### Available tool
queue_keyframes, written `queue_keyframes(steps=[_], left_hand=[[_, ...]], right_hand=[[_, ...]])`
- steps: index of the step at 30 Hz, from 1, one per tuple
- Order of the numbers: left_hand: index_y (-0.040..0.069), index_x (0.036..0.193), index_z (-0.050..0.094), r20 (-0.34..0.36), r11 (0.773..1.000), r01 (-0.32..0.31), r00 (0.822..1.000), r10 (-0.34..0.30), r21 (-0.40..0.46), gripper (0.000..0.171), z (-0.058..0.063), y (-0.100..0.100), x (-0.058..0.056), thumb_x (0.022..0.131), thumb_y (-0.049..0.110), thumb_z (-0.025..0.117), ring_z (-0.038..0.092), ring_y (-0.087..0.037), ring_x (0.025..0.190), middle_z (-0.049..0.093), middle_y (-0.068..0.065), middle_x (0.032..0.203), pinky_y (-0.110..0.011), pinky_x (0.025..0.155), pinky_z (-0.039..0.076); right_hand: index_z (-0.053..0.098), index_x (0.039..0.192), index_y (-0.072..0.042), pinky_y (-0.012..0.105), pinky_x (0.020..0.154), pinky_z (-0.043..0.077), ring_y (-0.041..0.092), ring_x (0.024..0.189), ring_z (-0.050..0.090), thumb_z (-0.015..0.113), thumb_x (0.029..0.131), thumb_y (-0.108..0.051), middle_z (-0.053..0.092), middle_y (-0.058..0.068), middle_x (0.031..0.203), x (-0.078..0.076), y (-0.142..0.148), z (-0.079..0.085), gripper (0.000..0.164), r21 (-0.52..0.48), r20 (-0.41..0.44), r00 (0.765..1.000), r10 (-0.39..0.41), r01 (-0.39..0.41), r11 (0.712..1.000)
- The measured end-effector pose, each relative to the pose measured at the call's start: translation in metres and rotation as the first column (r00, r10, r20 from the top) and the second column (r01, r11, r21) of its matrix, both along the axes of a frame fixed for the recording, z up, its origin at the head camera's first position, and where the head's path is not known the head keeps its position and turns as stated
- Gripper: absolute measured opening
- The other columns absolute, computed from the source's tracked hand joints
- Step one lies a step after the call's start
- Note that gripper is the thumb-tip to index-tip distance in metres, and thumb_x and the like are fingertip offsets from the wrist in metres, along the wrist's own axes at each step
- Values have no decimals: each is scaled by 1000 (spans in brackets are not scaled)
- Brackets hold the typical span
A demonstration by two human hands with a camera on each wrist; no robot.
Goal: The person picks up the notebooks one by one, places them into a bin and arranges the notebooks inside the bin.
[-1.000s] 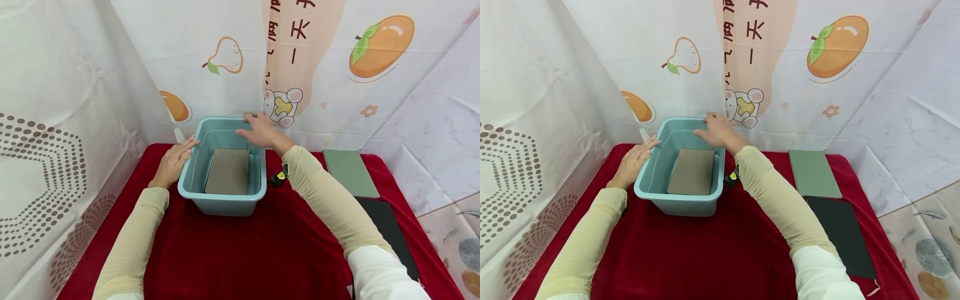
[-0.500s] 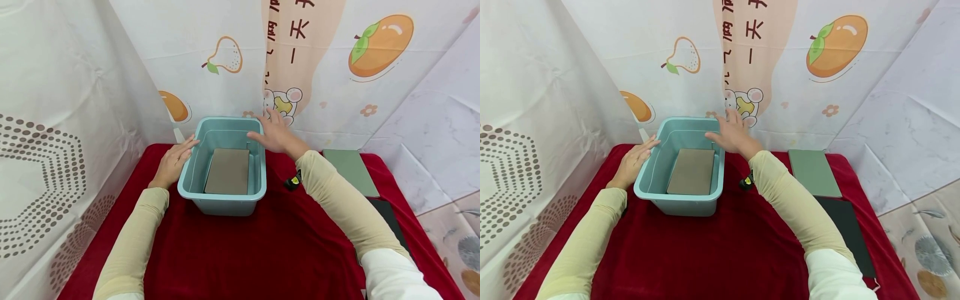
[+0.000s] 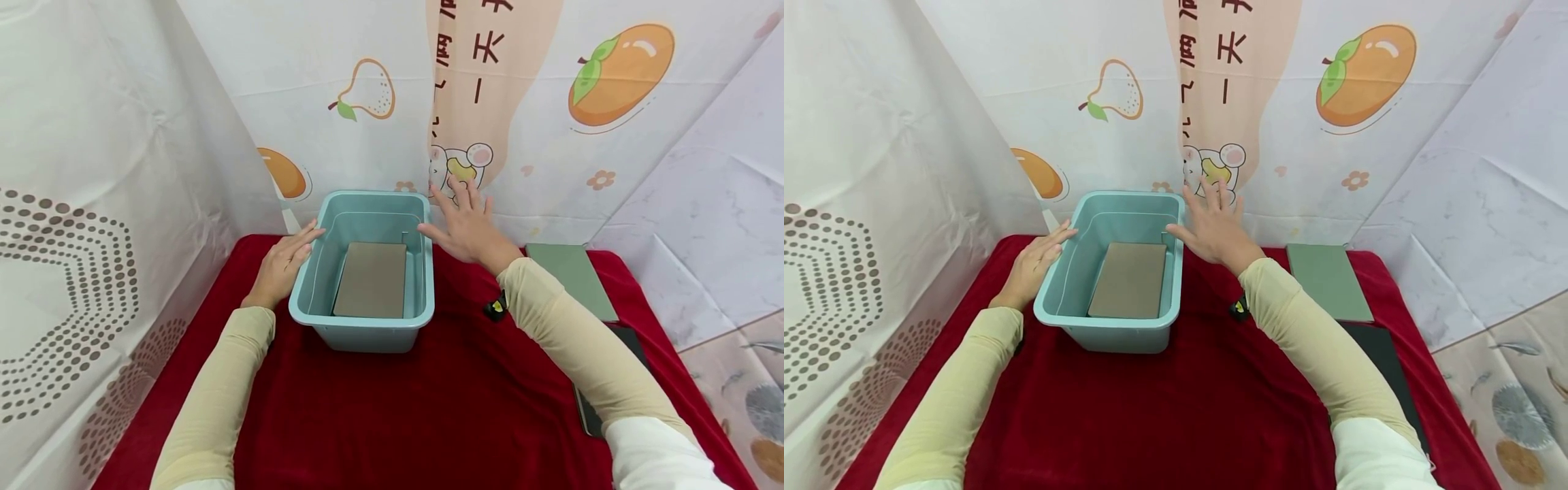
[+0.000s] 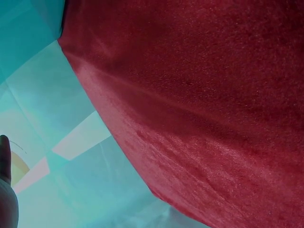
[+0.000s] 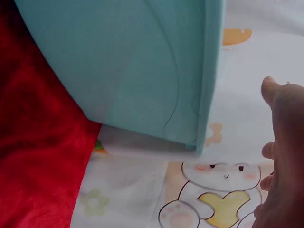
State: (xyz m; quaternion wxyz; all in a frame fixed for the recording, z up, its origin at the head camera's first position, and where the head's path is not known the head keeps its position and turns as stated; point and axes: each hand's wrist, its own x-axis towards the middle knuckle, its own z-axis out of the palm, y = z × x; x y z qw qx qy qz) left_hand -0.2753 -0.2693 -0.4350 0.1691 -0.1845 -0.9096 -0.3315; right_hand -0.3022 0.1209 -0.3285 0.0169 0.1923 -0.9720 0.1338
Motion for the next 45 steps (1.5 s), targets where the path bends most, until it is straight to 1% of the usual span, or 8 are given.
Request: queue_keyframes(steps=[8, 11, 17, 22, 28, 37, 41, 45], left_hand=[[42, 151, 48, -1, 1000, 3, 1000, -3, -1, 42, 0, 1, 1, 110, 40, 35, 47, -27, 142, 36, 15, 164, -59, 116, 36], [41, 151, 48, 0, 1000, 6, 1000, -6, 5, 42, 1, 1, 1, 110, 39, 36, 48, -28, 142, 36, 15, 164, -60, 116, 36], [41, 151, 48, -4, 1000, 2, 1000, -2, 5, 42, 0, 1, 0, 111, 40, 36, 48, -27, 141, 37, 15, 164, -60, 115, 37], [40, 151, 49, 3, 1000, 3, 1000, -3, 23, 42, -2, 2, -1, 110, 40, 36, 48, -27, 141, 37, 15, 164, -59, 115, 37], [40, 151, 49, -3, 999, 7, 1000, -7, 33, 43, -2, 3, 2, 110, 40, 35, 48, -27, 141, 37, 14, 164, -59, 115, 37], [41, 151, 48, 1, 1000, -5, 1000, 5, 29, 43, 0, 3, 3, 110, 41, 35, 48, -27, 141, 36, 15, 164, -59, 114, 37], [41, 151, 48, 3, 999, -7, 1000, 7, 31, 43, -1, 2, 3, 110, 41, 34, 47, -27, 141, 36, 16, 164, -59, 114, 36], [42, 151, 48, 7, 999, -7, 1000, 7, 32, 43, -1, 3, 3, 110, 41, 34, 47, -27, 142, 36, 15, 165, -60, 114, 36]], right_hand=[[1, 166, -31, 79, 118, -3, 46, 158, -16, 30, 98, -75, -15, 9, 173, 4, 16, -9, 86, 0, -9, 1000, -18, 18, 1000], [0, 166, -32, 80, 117, -4, 46, 158, -15, 31, 98, -76, -16, 9, 173, 6, 24, -13, 86, -6, -12, 1000, -15, 15, 1000], [-5, 164, -36, 81, 116, -4, 50, 157, -13, 29, 97, -78, -20, 7, 172, 8, 43, -25, 86, 18, 15, 999, -30, 30, 999], [-7, 164, -36, 85, 112, -3, 51, 156, -15, 27, 96, -79, -20, 11, 172, 10, 60, -38, 87, 57, 18, 998, -57, 56, 997], [-3, 165, -32, 87, 110, 0, 53, 155, -14, 28, 96, -79, -16, 15, 172, 11, 74, -51, 89, 102, 22, 997, -79, 77, 992], [4, 166, -26, 86, 111, -1, 55, 155, -9, 36, 98, -73, -9, 20, 172, 14, 90, -63, 89, 130, 11, 994, -108, 105, 986], [6, 166, -24, 86, 111, -4, 56, 154, -11, 37, 98, -72, -10, 20, 172, 16, 102, -71, 89, 118, 21, 991, -135, 131, 984], [5, 166, -23, 86, 110, -5, 56, 154, -12, 34, 98, -74, -12, 19, 172, 17, 118, -79, 89, 105, 38, 985, -168, 164, 981]])
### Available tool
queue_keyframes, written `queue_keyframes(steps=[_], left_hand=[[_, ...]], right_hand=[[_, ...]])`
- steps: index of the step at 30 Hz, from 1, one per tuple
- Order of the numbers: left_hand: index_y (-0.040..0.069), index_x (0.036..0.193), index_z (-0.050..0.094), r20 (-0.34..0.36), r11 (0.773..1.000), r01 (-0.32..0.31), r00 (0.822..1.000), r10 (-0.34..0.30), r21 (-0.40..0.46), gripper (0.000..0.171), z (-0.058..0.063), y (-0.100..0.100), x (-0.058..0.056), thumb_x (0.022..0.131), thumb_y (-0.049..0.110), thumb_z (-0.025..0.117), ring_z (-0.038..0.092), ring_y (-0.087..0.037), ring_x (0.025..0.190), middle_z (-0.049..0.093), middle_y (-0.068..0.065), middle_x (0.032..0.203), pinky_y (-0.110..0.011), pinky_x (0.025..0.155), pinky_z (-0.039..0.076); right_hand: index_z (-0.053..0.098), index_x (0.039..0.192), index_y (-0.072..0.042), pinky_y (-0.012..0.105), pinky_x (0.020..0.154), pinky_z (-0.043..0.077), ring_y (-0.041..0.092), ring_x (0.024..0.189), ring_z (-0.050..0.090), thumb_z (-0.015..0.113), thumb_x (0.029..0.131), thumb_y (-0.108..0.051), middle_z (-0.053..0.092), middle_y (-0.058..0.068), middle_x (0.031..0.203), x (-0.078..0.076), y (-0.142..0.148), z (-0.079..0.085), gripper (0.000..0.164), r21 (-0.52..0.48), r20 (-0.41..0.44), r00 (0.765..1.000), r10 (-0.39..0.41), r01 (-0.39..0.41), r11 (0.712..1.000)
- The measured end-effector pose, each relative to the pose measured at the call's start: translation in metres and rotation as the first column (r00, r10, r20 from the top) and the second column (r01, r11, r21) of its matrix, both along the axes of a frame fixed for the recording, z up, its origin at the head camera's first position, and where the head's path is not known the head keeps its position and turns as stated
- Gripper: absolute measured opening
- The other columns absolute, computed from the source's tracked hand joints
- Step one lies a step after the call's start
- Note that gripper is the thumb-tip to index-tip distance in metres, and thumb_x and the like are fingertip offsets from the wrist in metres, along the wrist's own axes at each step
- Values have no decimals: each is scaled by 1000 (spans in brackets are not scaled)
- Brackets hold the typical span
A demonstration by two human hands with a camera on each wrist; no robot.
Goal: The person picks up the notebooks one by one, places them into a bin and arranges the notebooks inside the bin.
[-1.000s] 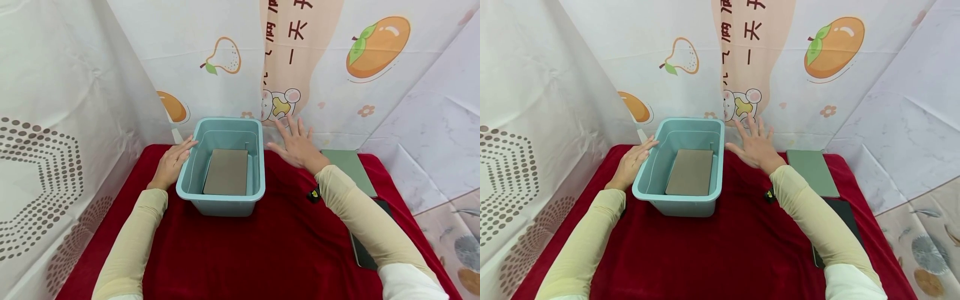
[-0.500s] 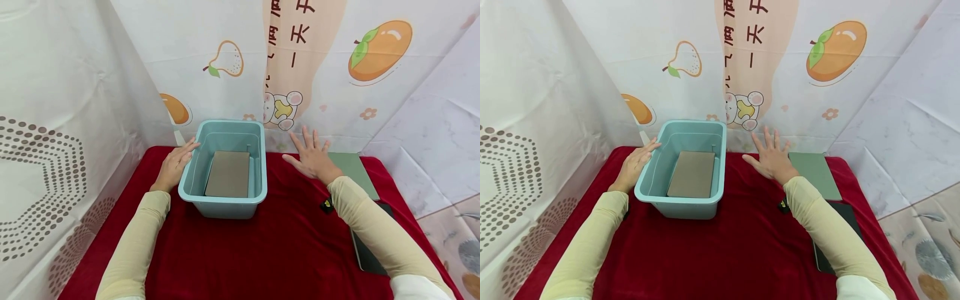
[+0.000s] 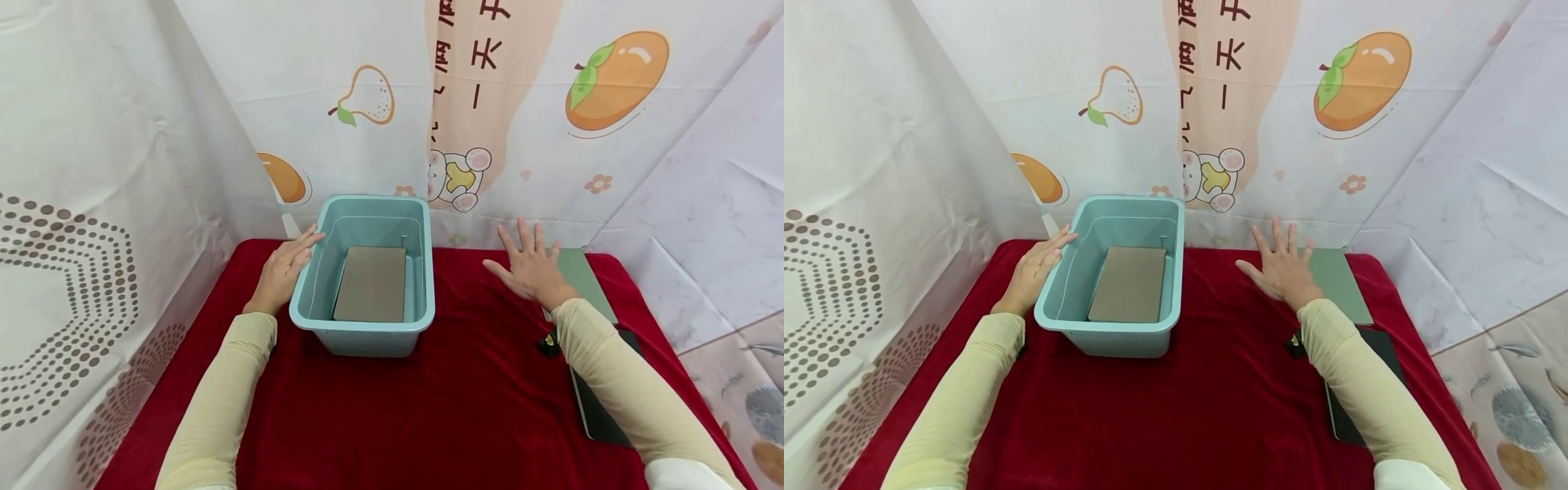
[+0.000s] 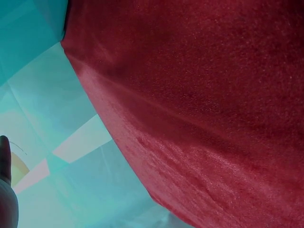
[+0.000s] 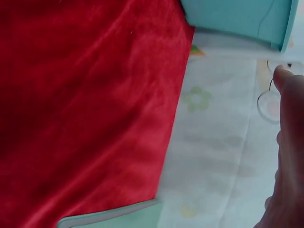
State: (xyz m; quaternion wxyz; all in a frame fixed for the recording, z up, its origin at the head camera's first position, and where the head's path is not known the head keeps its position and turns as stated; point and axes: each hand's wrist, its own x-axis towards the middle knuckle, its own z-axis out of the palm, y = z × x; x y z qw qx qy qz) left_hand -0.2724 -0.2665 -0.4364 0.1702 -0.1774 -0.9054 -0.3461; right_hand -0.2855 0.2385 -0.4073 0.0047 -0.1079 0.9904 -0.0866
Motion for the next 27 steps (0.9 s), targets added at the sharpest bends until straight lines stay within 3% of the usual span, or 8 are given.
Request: queue_keyframes(steps=[18, 27], left_hand=[[41, 151, 49, -16, 1000, 10, 1000, -9, 17, 42, -3, 0, -1, 111, 40, 35, 48, -27, 140, 37, 13, 164, -60, 114, 37], [40, 151, 48, -16, 1000, 10, 1000, -9, 13, 43, -3, -1, -1, 111, 41, 34, 48, -26, 140, 36, 14, 165, -58, 114, 37]], right_hand=[[0, 166, -16, 88, 106, -12, 65, 149, -12, 25, 98, -76, -13, 31, 168, 9, 59, -31, 94, -44, 71, 988, -136, 139, 989], [-8, 164, -13, 88, 103, -15, 67, 146, -17, 23, 97, -77, -21, 35, 164, 15, 88, -41, 98, -30, 156, 972, -178, 185, 982]])
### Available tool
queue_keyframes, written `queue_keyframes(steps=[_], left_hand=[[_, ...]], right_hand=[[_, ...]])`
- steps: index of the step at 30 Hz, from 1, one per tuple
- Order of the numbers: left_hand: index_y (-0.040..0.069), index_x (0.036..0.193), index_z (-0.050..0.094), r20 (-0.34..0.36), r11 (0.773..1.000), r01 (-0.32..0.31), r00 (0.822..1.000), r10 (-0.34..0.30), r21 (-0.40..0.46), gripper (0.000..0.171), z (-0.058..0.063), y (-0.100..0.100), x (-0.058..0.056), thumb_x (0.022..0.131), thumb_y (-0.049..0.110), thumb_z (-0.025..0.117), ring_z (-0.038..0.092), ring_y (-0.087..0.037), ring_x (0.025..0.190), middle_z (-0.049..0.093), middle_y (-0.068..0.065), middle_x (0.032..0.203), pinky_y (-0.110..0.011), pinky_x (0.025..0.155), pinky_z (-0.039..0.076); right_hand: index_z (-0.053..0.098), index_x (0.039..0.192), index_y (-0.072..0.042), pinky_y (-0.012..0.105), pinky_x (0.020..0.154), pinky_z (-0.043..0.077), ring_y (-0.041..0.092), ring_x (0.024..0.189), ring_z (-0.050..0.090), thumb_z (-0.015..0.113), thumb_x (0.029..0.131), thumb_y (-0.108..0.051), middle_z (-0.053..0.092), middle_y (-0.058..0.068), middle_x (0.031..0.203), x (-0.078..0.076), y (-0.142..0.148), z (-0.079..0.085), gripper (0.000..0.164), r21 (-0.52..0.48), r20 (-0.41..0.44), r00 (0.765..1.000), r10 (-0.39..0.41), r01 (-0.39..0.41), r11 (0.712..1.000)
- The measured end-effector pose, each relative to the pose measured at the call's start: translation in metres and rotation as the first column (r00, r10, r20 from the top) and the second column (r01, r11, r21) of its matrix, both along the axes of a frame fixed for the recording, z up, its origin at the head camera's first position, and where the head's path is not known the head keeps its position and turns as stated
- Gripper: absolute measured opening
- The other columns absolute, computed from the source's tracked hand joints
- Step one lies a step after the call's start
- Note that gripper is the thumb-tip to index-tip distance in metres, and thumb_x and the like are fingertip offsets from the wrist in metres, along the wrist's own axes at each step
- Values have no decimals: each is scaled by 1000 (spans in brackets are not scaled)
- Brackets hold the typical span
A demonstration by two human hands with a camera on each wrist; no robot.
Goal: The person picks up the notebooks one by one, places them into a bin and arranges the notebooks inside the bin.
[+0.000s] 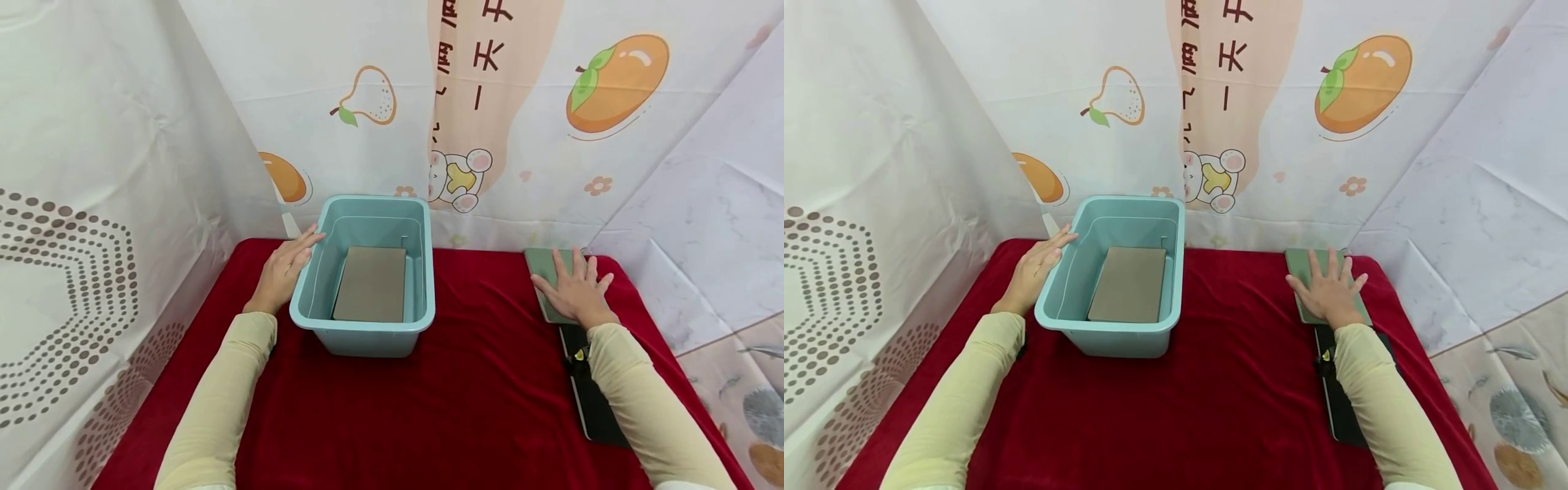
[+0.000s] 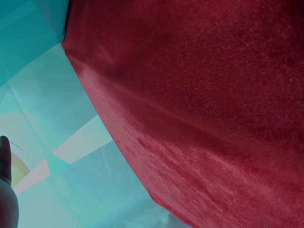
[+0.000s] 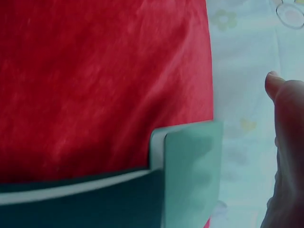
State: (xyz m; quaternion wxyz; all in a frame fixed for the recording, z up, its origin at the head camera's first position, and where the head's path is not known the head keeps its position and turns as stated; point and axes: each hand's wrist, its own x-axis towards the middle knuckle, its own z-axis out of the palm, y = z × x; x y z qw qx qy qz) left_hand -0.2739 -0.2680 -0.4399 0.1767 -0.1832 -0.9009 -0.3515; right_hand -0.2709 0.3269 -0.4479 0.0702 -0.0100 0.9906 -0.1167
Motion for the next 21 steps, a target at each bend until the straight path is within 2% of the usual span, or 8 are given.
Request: queue_keyframes(steps=[7, 15, 21], left_hand=[[41, 151, 48, -7, 1000, 5, 1000, -5, -11, 43, 0, 0, -1, 111, 42, 33, 49, -25, 140, 36, 17, 164, -58, 115, 38], [43, 151, 48, -1, 1000, 0, 1000, 0, -4, 42, -1, -1, 0, 110, 43, 34, 48, -24, 140, 36, 18, 164, -59, 115, 38], [43, 150, 49, -5, 1000, -1, 1000, 1, -9, 42, 1, 0, 0, 110, 42, 35, 49, -25, 140, 37, 17, 163, -58, 114, 38]], right_hand=[[-11, 163, -11, 89, 101, -17, 69, 144, -18, 26, 96, -80, -28, 34, 162, 2, 20, -7, 103, -32, 64, 997, -41, 43, 999], [-16, 161, -8, 88, 103, -13, 71, 143, -18, 27, 95, -80, -24, 40, 159, 6, 37, -17, 107, -73, 131, 987, -92, 102, 992], [-17, 159, -1, 89, 104, -5, 74, 140, -16, 29, 98, -75, -23, 45, 156, 11, 46, -23, 107, -118, 190, 976, -109, 133, 984]])
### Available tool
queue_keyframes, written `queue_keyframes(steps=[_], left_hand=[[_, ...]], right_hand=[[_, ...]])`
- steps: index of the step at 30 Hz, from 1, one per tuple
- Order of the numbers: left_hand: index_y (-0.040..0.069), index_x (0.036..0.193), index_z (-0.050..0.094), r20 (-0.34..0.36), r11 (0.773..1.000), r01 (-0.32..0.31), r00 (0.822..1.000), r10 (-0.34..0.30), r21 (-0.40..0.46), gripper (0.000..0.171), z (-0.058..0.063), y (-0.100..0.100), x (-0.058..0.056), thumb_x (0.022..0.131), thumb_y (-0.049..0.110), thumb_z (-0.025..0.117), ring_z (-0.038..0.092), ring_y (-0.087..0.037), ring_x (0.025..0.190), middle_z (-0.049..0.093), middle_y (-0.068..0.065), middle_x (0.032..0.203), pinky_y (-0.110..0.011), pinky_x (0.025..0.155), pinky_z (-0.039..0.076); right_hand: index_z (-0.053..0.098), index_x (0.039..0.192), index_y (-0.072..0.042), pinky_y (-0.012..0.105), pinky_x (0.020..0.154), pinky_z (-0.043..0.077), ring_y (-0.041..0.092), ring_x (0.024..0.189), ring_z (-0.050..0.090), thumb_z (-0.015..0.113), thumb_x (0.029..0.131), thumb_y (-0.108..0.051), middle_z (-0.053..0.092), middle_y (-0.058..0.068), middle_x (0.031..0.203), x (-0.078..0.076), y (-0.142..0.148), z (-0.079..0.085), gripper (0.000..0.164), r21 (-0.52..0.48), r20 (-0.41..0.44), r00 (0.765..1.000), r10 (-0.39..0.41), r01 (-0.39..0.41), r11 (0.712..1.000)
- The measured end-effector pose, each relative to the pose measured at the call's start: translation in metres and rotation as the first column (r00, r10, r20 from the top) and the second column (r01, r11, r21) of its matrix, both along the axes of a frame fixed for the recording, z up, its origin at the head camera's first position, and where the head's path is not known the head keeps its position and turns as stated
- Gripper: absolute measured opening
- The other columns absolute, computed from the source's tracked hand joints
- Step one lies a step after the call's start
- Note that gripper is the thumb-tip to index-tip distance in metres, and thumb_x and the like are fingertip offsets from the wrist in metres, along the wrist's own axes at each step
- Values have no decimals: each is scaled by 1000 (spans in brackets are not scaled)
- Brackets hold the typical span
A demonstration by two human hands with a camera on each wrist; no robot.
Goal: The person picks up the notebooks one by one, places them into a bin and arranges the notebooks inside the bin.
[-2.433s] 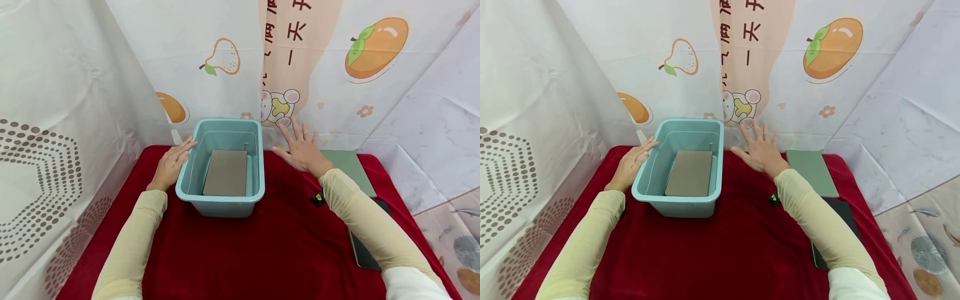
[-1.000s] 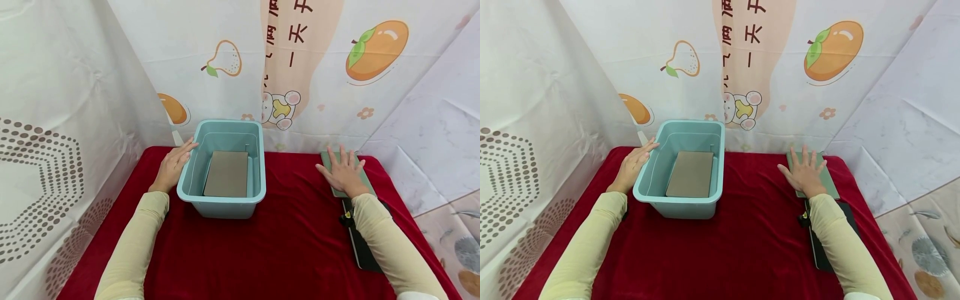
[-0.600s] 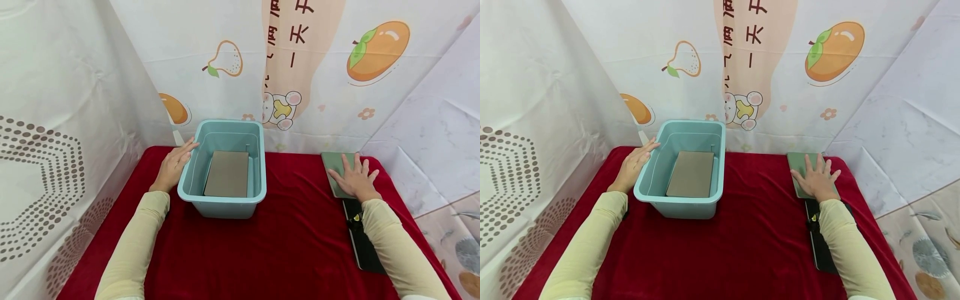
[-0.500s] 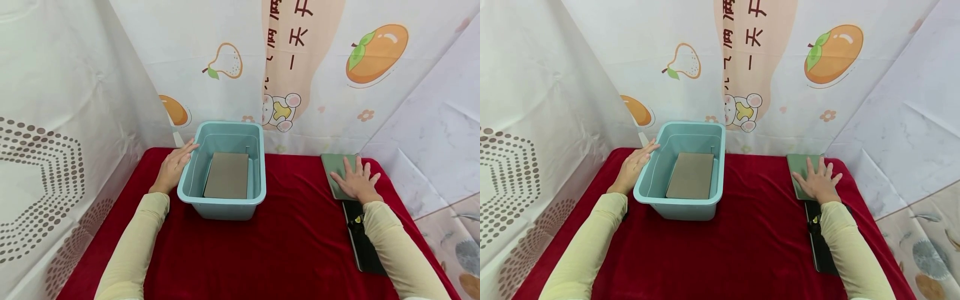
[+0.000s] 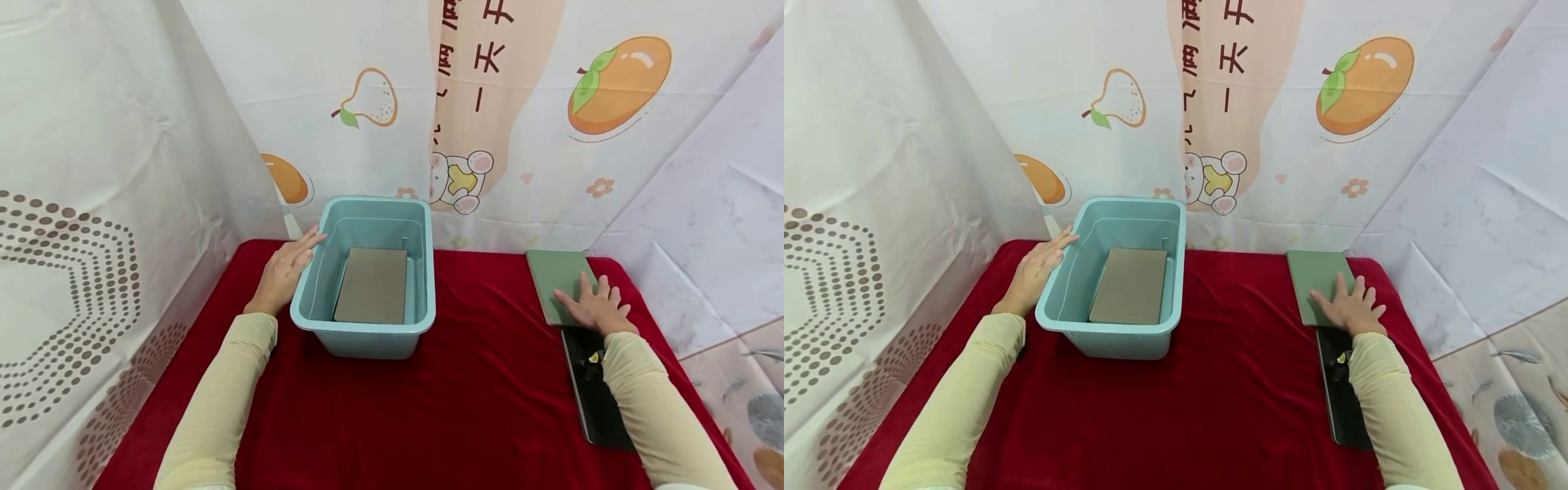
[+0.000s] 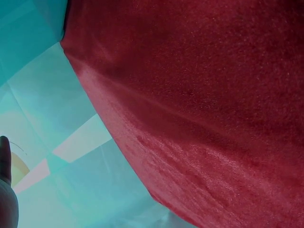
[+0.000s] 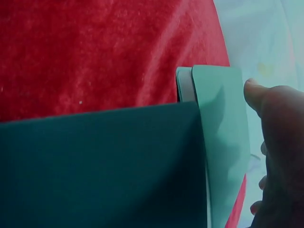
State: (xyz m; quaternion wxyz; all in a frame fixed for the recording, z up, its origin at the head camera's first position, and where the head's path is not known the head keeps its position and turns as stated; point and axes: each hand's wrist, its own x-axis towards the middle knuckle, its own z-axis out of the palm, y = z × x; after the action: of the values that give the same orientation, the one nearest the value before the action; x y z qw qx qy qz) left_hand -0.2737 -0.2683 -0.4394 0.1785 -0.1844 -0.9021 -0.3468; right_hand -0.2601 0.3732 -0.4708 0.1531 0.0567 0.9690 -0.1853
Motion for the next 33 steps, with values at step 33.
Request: queue_keyframes(steps=[33], left_hand=[[43, 151, 48, 37, 1000, -14, 999, 14, -6, 42, 4, 2, 1, 110, 41, 34, 49, -25, 140, 35, 17, 164, -58, 114, 38]], right_hand=[[10, 152, 16, 79, 95, 36, 73, 126, 27, 56, 91, -69, 18, 56, 140, -8, 16, -1, 114, 51, 37, 992, -117, 115, 992]])
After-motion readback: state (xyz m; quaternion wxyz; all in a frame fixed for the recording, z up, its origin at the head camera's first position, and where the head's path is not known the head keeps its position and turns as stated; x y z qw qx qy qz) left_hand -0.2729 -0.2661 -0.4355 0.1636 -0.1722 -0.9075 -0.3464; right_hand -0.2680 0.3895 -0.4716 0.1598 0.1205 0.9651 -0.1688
